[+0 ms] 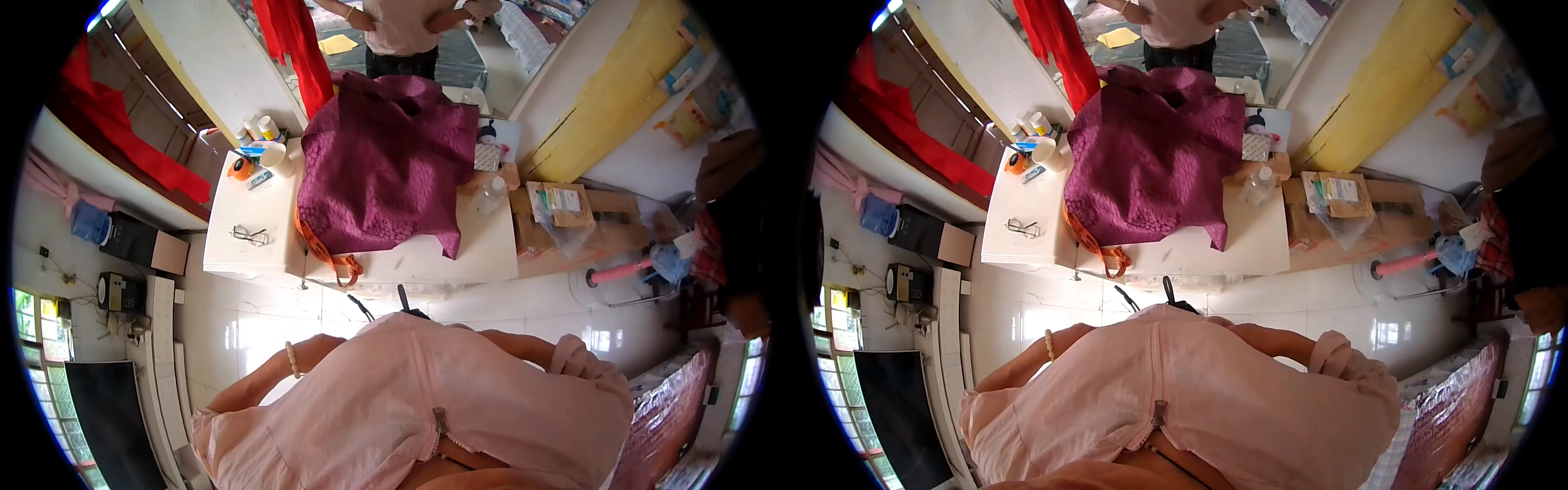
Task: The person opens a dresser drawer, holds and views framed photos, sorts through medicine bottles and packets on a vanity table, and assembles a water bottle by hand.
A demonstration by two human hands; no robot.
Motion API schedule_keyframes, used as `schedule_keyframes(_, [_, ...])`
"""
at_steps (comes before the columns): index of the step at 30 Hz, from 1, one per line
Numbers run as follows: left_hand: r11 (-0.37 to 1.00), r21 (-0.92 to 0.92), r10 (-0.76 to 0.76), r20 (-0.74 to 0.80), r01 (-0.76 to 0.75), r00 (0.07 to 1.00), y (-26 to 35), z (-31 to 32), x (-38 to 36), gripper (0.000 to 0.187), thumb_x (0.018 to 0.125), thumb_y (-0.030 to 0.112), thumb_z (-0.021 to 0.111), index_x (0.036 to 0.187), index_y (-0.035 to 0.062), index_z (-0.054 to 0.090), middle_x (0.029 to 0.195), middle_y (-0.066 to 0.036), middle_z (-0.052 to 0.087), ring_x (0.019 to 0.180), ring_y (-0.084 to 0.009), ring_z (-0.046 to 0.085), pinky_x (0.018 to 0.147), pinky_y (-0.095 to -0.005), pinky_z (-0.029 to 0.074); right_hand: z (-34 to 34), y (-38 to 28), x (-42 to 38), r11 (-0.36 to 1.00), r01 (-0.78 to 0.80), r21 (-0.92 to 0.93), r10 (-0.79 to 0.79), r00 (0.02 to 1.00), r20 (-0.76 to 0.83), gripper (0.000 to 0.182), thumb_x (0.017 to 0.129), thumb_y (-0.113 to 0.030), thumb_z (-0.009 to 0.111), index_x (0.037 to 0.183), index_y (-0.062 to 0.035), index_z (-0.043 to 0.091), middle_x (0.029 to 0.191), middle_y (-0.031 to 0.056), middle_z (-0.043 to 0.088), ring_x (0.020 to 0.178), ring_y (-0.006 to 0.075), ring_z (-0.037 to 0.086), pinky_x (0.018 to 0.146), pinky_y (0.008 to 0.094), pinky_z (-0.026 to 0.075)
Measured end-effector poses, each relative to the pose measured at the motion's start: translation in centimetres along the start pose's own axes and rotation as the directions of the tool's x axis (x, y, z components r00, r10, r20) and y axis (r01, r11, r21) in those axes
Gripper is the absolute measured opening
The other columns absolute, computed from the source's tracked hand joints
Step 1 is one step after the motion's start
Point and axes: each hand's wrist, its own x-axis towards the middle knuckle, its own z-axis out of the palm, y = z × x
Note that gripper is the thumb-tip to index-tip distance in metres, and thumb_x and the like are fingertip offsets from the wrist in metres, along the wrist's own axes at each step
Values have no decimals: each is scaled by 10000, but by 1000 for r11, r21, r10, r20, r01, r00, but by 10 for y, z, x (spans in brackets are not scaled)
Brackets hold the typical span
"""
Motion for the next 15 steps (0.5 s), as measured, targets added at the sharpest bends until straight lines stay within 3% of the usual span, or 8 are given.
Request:
schedule_keyframes(4, [1000,17,-6,-63,7,998,13,-9,-13,339,787,168,564,1078,-6,553,1097,-169,581,924,-303,589,793,-349,472,-2,6,10,996,57,-67,-61,997,-55,303,843,-193,592,1084,-12,558,1001,-5,563,921,92,487,827,274,416])
schedule_keyframes(6, [946,-296,114,-76,-132,991,7,-9,-25,334,788,139,570,1090,-1,556,1111,-168,574,927,-297,589,809,-329,468,-5,12,14,985,99,-139,-116,986,-123,308,842,-194,594,1088,-12,555,1003,-3,561,923,91,485,829,273,414])
schedule_keyframes(8, [934,-355,23,-32,-33,999,3,0,-28,332,793,127,569,1099,-1,553,1109,-170,575,927,-291,589,819,-326,465,-10,15,12,976,-33,-213,-28,961,-275,314,841,-195,596,1092,-13,553,1004,-1,559,926,89,482,831,272,413])
schedule_keyframes(9, [911,-409,-73,-17,60,997,1,5,-28,331,798,116,568,1108,-2,551,1107,-173,575,927,-285,590,828,-323,462,-10,6,6,959,-178,-219,95,934,-343,296,832,-202,609,1057,-20,548,932,2,559,866,76,498,764,250,433])
schedule_keyframes(10, [914,-401,-66,13,66,998,-3,8,-27,331,798,116,568,1108,-2,551,1107,-173,575,927,-285,590,828,-323,462,-13,3,5,964,-194,-182,110,914,-392,270,821,-212,622,1011,-36,547,852,-15,548,783,53,513,667,221,442])
schedule_keyframes(12, [869,-494,-60,-97,4,993,-15,18,-20,331,798,113,567,1107,-4,550,1095,-175,578,924,-287,588,832,-323,461,6,-40,-8,995,-96,-33,72,896,-438,217,779,-109,643,963,-31,559,853,-10,558,784,59,527,668,224,459])
schedule_keyframes(14, [810,-583,-77,-214,-64,974,-26,30,-13,331,798,111,566,1107,-6,549,1083,-178,582,921,-289,587,835,-323,459,7,-37,-12,979,204,-27,-197,886,-419,195,768,-86,646,925,-38,541,811,-17,557,681,39,538,547,194,458])
schedule_keyframes(15, [774,-626,-95,-268,-98,959,-29,37,-12,331,798,109,566,1107,-7,548,1077,-179,583,919,-290,586,837,-324,458,8,-42,-14,979,202,24,-177,904,-389,201,766,-77,645,930,-40,534,822,-7,571,676,52,546,547,203,467])
